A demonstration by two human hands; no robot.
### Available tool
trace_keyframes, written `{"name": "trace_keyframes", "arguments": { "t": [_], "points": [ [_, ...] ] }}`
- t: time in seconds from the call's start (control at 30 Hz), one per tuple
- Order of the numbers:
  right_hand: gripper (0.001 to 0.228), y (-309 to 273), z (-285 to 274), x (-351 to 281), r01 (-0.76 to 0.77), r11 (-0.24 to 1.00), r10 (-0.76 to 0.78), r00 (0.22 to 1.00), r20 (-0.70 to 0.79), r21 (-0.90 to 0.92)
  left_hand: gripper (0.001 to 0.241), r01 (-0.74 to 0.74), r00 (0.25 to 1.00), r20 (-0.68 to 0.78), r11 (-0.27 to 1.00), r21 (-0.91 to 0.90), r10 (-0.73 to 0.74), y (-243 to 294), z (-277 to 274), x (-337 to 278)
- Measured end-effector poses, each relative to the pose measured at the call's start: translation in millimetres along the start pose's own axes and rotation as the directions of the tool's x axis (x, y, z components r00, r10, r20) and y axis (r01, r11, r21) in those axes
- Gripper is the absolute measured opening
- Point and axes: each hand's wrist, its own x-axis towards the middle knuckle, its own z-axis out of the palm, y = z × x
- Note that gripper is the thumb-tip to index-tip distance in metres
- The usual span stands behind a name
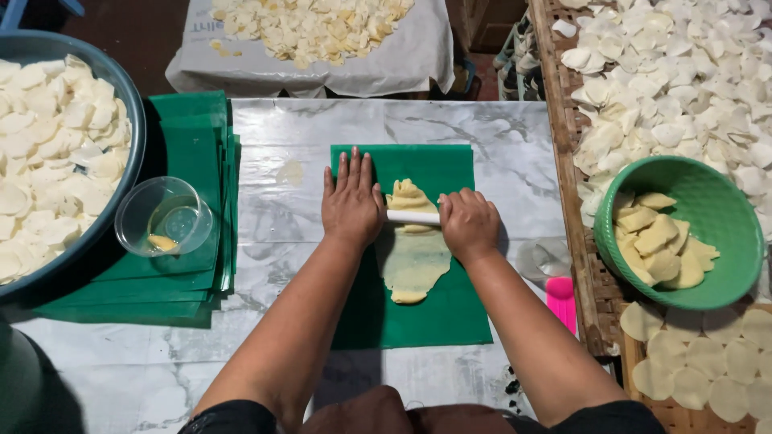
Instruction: Flattening small pieces of dough using a rolling pin on a plastic sheet to create thin crackers.
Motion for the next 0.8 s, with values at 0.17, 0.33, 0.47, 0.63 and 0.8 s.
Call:
{"name": "trace_keyframes", "arguments": {
  "t": [0.17, 0.33, 0.47, 0.63, 0.8],
  "points": [
    [0.043, 2.1, -13.7, 1.6, -0.006, 0.996, 0.002, 0.999, 0.038, 0.091, 0.067, -0.006, 1.000, -0.004, 1.000, -0.002, 0.006, 6.7, -18.0, -15.8],
    [0.045, 8.7, -19.0, 16.3, 0.056, 0.994, -0.057, 0.998, 0.010, 0.093, 0.066, 0.012, 1.000, -0.006, 1.000, -0.018, -0.012, 9.0, -29.4, -16.9],
    [0.042, 1.1, -29.4, 0.1, 0.027, 0.998, -0.029, 0.999, 0.028, 0.057, 0.066, 0.007, 1.000, -0.025, 1.000, -0.015, -0.007, 12.1, -24.6, -31.8],
    [0.039, -7.5, -29.0, -2.9, 0.002, 0.999, -0.003, 0.999, 0.035, 0.052, 0.065, 0.028, 0.999, 0.018, 0.999, -0.018, -0.028, 7.3, -9.7, -32.3],
    [0.046, -20.6, -46.4, 27.8, -0.063, 0.997, 0.056, 0.992, 0.115, 0.054, 0.067, 0.036, 0.999, -0.016, 0.999, -0.017, -0.036, 3.7, -7.3, -17.3]
  ]
}}
